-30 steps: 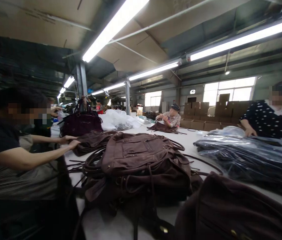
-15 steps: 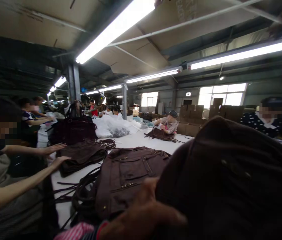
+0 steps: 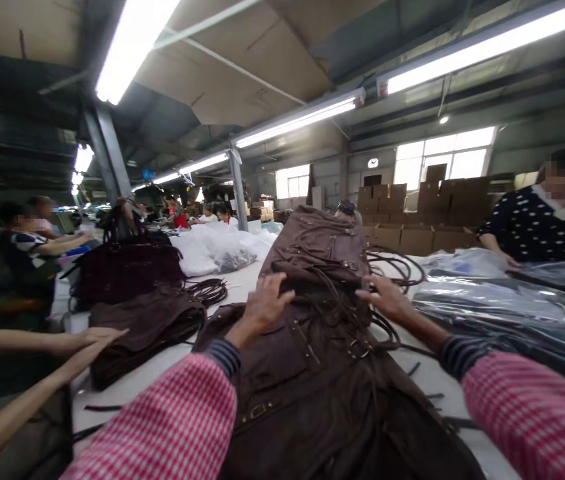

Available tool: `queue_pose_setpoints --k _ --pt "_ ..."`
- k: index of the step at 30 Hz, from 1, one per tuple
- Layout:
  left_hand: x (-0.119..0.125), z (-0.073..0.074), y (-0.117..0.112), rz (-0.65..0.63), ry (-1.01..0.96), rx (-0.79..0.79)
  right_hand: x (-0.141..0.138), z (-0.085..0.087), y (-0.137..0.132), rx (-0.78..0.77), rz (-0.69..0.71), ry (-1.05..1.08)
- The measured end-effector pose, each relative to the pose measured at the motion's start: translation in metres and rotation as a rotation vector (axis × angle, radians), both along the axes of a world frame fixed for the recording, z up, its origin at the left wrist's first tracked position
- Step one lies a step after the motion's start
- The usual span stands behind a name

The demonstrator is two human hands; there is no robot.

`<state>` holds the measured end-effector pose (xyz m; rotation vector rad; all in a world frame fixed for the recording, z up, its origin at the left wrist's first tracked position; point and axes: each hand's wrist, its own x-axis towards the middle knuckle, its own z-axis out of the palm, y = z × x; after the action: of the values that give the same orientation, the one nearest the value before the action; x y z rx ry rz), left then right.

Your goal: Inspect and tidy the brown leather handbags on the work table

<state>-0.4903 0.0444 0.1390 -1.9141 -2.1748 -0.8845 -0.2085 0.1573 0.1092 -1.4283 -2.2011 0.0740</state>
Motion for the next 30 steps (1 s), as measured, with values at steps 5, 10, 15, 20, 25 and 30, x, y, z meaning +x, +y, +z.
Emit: queue_pose_setpoints --k 5,10,15,20,25,30 --pt "-0.006 -0.161 -0.034 -0.047 0.228 -0.158 -0.043 -0.136 -0.018 -0.06 0.196 -0.099" --pt "-0.019 -0.178 -0.028 -0.04 0.385 -0.136 -0.034 -0.146 -0.016 0.051 0.143 -0.109" --pt "-0.013 -0.159 -0.025 -0.058 0.256 -0.235 -0.034 -0.126 -0.026 0.023 -0.003 -0.221" --pt "0.001 -0.109 -0.06 -0.241 0.026 -0.446 -0.025 -0.11 -0.043 -0.041 0.073 -0.265" --pt "0.035 -0.08 -0.169 -0.413 -0.027 -0.517 -0.006 -0.081 -0.076 -0.017 0.051 -0.216" --pt "0.074 -0.101 -0.261 -0.259 0.244 -0.275 0.033 -0.073 -0.143 0.096 0.024 -0.163"
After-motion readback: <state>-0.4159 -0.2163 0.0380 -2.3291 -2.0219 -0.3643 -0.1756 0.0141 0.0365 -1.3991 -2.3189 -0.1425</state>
